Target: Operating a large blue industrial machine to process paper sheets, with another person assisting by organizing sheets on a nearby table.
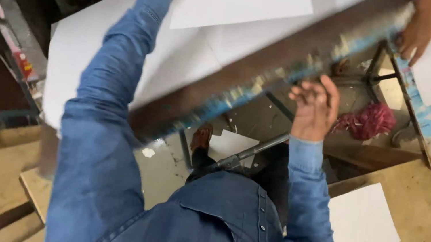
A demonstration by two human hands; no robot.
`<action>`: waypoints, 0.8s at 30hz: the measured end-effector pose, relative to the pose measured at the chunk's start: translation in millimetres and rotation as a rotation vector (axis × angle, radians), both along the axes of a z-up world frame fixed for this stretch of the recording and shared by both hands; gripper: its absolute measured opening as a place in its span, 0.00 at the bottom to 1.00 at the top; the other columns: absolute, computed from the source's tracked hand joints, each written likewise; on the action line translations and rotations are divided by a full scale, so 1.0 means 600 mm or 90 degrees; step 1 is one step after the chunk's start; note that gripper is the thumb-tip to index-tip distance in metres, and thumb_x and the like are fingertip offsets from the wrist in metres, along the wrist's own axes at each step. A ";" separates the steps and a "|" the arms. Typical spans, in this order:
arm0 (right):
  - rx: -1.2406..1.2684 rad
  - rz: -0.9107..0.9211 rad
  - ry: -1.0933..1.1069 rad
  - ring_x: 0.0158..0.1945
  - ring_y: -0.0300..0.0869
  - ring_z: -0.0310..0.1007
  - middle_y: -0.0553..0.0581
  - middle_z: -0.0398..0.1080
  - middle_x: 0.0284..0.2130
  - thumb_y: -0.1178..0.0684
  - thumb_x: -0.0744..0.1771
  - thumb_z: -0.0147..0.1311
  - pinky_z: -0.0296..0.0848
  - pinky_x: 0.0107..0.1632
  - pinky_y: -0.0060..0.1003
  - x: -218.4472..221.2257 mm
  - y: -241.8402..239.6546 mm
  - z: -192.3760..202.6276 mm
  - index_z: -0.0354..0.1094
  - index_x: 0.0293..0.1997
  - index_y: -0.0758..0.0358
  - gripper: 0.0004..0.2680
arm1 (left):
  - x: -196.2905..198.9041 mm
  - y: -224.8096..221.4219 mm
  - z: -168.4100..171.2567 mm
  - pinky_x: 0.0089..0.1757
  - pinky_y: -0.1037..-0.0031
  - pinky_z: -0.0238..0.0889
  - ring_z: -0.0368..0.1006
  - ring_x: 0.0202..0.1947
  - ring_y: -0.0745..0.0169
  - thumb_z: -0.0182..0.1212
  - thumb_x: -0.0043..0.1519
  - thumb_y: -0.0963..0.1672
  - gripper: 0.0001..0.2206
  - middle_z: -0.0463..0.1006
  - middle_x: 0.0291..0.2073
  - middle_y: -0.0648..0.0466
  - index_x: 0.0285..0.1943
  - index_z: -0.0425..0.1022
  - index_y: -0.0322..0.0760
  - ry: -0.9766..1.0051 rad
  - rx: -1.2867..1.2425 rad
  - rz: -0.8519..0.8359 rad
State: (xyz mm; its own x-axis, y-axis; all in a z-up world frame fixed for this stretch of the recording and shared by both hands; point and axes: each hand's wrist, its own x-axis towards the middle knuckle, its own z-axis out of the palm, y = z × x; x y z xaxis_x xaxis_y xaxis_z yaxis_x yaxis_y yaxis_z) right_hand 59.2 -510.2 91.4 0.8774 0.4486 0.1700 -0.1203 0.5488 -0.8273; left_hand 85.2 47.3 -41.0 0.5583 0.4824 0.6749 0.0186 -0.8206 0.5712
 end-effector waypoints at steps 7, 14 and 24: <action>-0.060 -0.186 0.136 0.49 0.51 0.76 0.61 0.73 0.47 0.49 0.71 0.60 0.79 0.54 0.48 -0.084 -0.189 -0.098 0.64 0.64 0.64 0.17 | -0.167 -0.159 -0.091 0.43 0.61 0.71 0.79 0.39 0.61 0.68 0.60 0.42 0.04 0.83 0.34 0.60 0.36 0.80 0.51 0.400 -0.254 0.151; -0.526 -0.460 -0.015 0.51 0.49 0.69 0.61 0.70 0.49 0.45 0.71 0.61 0.71 0.52 0.46 -0.179 -0.516 -0.333 0.65 0.57 0.65 0.15 | -0.194 -0.138 -0.090 0.51 0.50 0.65 0.79 0.49 0.60 0.66 0.61 0.48 0.06 0.84 0.45 0.63 0.44 0.78 0.54 0.457 -0.346 0.387; -1.323 -0.403 0.082 0.67 0.66 0.50 0.59 0.53 0.68 0.29 0.58 0.71 0.65 0.52 0.73 -0.212 -0.538 -0.362 0.77 0.34 0.46 0.16 | -0.069 -0.250 0.297 0.49 0.57 0.70 0.77 0.50 0.43 0.68 0.62 0.49 0.16 0.81 0.50 0.45 0.56 0.77 0.40 0.282 0.140 -0.198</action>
State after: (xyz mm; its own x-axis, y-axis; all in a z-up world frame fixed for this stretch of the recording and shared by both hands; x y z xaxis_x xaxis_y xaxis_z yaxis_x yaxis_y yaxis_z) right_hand -67.7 -833.2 -125.9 0.9059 -0.4116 -0.0995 -0.4220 -0.8970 -0.1316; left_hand 43.7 -102.7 137.4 0.9029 0.1253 0.4111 -0.0445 -0.9242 0.3794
